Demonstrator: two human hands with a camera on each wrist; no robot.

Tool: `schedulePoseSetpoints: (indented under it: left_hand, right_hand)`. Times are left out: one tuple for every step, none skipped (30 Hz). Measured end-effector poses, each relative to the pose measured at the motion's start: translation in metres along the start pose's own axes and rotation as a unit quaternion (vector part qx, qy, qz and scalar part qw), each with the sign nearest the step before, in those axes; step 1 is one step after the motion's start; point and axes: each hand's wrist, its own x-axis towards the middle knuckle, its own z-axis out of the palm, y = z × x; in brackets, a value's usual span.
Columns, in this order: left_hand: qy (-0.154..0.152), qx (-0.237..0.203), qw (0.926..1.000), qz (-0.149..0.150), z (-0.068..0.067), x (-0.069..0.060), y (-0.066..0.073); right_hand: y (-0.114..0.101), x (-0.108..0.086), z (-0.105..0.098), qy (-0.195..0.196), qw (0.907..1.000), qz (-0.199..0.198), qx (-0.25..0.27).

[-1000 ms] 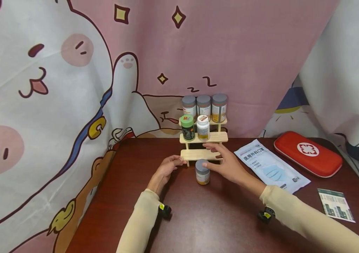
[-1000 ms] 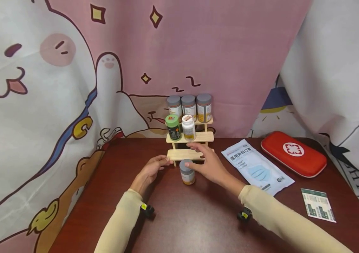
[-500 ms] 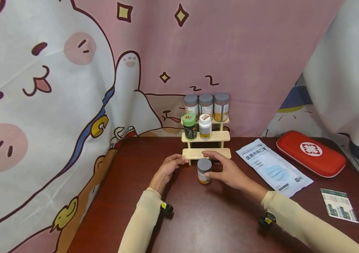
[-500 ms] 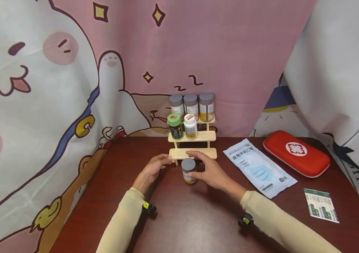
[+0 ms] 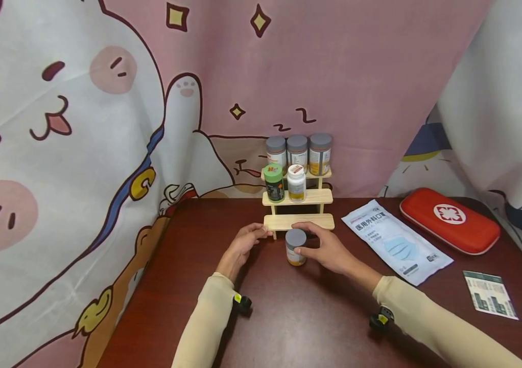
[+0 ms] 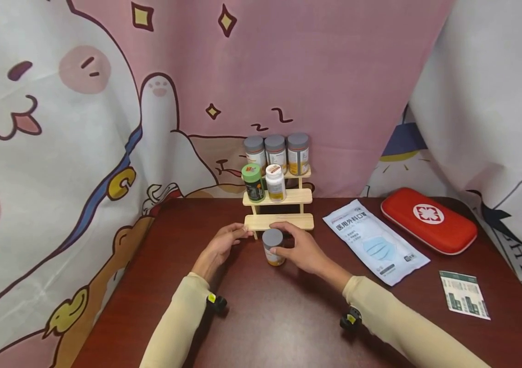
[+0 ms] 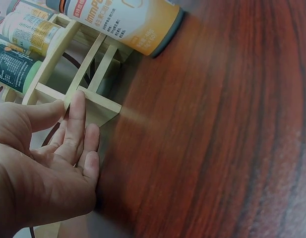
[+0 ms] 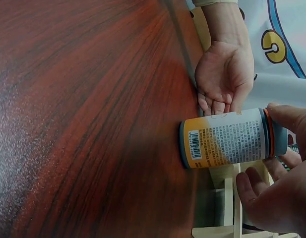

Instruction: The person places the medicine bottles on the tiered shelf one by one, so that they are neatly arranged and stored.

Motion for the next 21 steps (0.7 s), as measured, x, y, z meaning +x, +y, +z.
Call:
schedulePoseSetpoints:
  left_hand:
    - [0.000,0.001,1.0000,0.000,-0.0001,0.0001,-0.0003]
    - [0.000,0.000,1.0000,0.000,-0.0002,0.0005,-0.0006]
    - [0.000,0.000,1.0000,0.000,-0.0005,0.0009,-0.0013]
    - [0.000,0.000,1.0000,0.000,-0.0007,0.0009,-0.0016]
    - [0.000,0.000,1.0000,0.001,-0.0010,0.0009,-0.0019]
    - [0.000,-0.001,1.0000,0.000,-0.0013,0.0013,-0.0021]
    - [0.000,-0.002,1.0000,0.002,-0.0016,0.0014,-0.0023]
    - [0.000,-0.002,1.0000,0.003,-0.0019,0.0014,-0.0023]
    - [-0.001,-0.004,1.0000,0.004,-0.0022,0.0012,-0.0023]
    - [-0.001,-0.004,1.0000,0.004,-0.0023,0.0011,-0.0021]
    - [-0.001,-0.005,1.0000,0.005,-0.0024,0.0014,-0.0022]
    - [-0.001,-0.004,1.0000,0.006,-0.0025,0.0015,-0.0024]
    - [-0.002,-0.005,1.0000,0.007,-0.0025,0.0017,-0.0027]
    - [-0.002,-0.006,1.0000,0.006,-0.0024,0.0018,-0.0028]
    - [-0.003,-0.006,1.0000,0.006,-0.0023,0.0018,-0.0029]
    - [-0.003,-0.003,1.0000,0.006,-0.0021,0.0014,-0.0028]
    - [-0.003,-0.004,1.0000,0.006,-0.0019,0.0013,-0.0027]
    - [-0.003,-0.004,1.0000,0.007,-0.0017,0.0012,-0.0027]
    - [-0.004,-0.004,1.0000,0.006,-0.0015,0.0012,-0.0025]
    - [-0.004,-0.003,1.0000,0.007,-0.0014,0.0011,-0.0022]
    - [-0.004,-0.002,1.0000,0.007,-0.0012,0.0012,-0.0020]
  right_hand:
    - [0.0012,0.0004,0.0000,-0.001,1.0000,0.001,0.001]
    - [0.0022,0.0006,0.0000,-0.001,1.0000,0.001,0.002]
    - [0.0034,0.0009,0.0002,-0.003,1.0000,0.000,0.007]
    - [0.0044,0.0013,0.0005,-0.004,0.9999,0.000,0.012]
    - [0.0052,0.0016,0.0006,-0.007,0.9998,0.000,0.020]
    - [0.0056,0.0018,0.0007,-0.010,0.9996,0.000,0.027]
    - [0.0058,0.0019,0.0009,-0.013,0.9993,-0.002,0.034]
    - [0.0056,0.0020,0.0008,-0.015,0.9991,-0.002,0.039]
    - [0.0056,0.0021,0.0007,-0.019,0.9988,-0.003,0.044]
    - [0.0054,0.0021,0.0004,-0.021,0.9987,-0.003,0.047]
    - [0.0052,0.0021,0.0001,-0.023,0.9984,-0.003,0.051]
    - [0.0049,0.0018,-0.0001,-0.022,0.9984,-0.003,0.051]
    - [0.0048,0.0016,-0.0003,-0.020,0.9985,-0.003,0.052]
    - [0.0046,0.0013,-0.0006,-0.019,0.9986,-0.002,0.048]
    - [0.0046,0.0010,-0.0008,-0.018,0.9987,-0.002,0.047]
    - [0.0046,0.0007,-0.0011,-0.017,0.9988,-0.002,0.046]
    - [0.0045,0.0005,-0.0013,-0.015,0.9989,-0.002,0.044]
    - [0.0042,0.0002,-0.0018,-0.013,0.9991,-0.002,0.040]
    - [0.0039,0.0002,-0.0024,-0.013,0.9992,-0.003,0.038]
    - [0.0036,0.0004,-0.0031,-0.011,0.9993,-0.004,0.036]
    - [0.0030,0.0006,-0.0040,-0.008,0.9993,-0.004,0.036]
